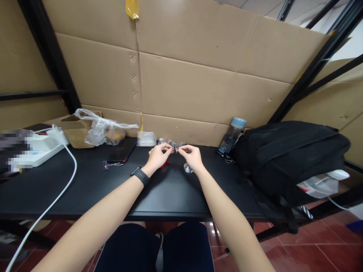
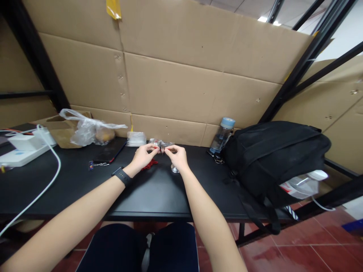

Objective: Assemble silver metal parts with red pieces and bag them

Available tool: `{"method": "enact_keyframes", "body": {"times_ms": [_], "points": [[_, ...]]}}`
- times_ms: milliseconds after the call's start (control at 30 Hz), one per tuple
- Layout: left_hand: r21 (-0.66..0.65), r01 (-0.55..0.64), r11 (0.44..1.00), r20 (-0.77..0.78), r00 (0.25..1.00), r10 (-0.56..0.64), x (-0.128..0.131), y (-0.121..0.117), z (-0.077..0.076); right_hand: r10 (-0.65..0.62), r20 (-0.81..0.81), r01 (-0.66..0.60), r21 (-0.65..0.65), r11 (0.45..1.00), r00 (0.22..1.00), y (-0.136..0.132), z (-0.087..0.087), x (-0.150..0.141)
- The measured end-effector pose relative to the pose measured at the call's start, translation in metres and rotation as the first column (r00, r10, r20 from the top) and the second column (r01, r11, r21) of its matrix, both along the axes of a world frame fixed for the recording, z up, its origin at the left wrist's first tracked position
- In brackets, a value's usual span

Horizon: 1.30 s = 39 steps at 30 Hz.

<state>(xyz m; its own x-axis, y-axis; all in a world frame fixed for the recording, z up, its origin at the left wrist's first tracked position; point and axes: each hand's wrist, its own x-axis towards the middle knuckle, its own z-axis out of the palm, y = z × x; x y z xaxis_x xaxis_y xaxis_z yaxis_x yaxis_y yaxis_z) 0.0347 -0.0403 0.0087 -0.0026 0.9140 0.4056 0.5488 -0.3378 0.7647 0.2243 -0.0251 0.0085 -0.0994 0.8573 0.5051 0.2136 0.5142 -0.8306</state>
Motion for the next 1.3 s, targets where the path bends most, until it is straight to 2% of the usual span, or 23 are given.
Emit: {"method": "enact_keyframes", "body": {"times_ms": [200, 300, 367, 467, 567, 700, 833, 933, 1033, 1133, 1200, 1300], "points": [[0.030, 0.032, 0.999, 0.047, 0.998, -0.033, 0.002, 0.000, -0.003, -0.010, -0.036, 0.008, -0.044, 0.999, 0.999, 0.000, -0.003, -0.005], [0.019, 0.037, 0.999, 0.035, 0.999, -0.037, 0.002, -0.001, -0.003, 0.021, -0.062, -0.030, -0.148, 0.989, 0.998, -0.004, -0.001, -0.008], [0.000, 0.044, 0.999, 0.018, 0.999, -0.044, 0.002, -0.002, -0.002, 0.053, -0.129, -0.087, -0.276, 0.957, 0.990, -0.007, 0.001, -0.008], [-0.018, 0.062, 0.998, -0.004, 0.998, -0.062, 0.003, -0.003, -0.001, 0.111, -0.288, -0.234, -0.438, 0.868, 0.951, -0.012, 0.005, -0.006], [-0.020, 0.076, 0.997, -0.009, 0.997, -0.076, 0.003, -0.005, 0.000, 0.189, -0.373, -0.363, -0.481, 0.798, 0.909, -0.015, 0.010, -0.001], [-0.018, 0.079, 0.997, -0.037, 0.996, -0.080, 0.005, -0.007, 0.004, 0.207, -0.375, -0.387, -0.508, 0.770, 0.903, -0.017, 0.015, 0.002], [-0.027, 0.097, 0.995, -0.084, 0.991, -0.099, 0.005, -0.008, 0.006, 0.232, -0.335, -0.383, -0.513, 0.768, 0.913, -0.017, 0.018, 0.004], [0.002, 0.118, 0.993, -0.162, 0.980, -0.116, 0.003, -0.004, 0.004, 0.223, -0.258, -0.327, -0.495, 0.805, 0.940, -0.016, 0.020, 0.010], [0.051, 0.079, 0.996, -0.337, 0.940, -0.057, -0.002, 0.008, -0.003, 0.089, -0.224, -0.186, -0.458, 0.869, 0.970, -0.010, 0.025, 0.020], [0.024, 0.060, 0.998, -0.513, 0.857, -0.039, -0.005, 0.024, -0.013, -0.062, -0.261, -0.061, -0.441, 0.896, 0.963, -0.004, 0.028, 0.033], [-0.014, 0.068, 0.998, -0.547, 0.835, -0.065, -0.005, 0.034, -0.019, -0.111, -0.283, -0.027, -0.443, 0.896, 0.953, 0.000, 0.028, 0.040], [-0.058, 0.076, 0.995, -0.516, 0.851, -0.095, -0.001, 0.042, -0.024, -0.131, -0.276, -0.008, -0.451, 0.893, 0.952, 0.003, 0.026, 0.046]]}}
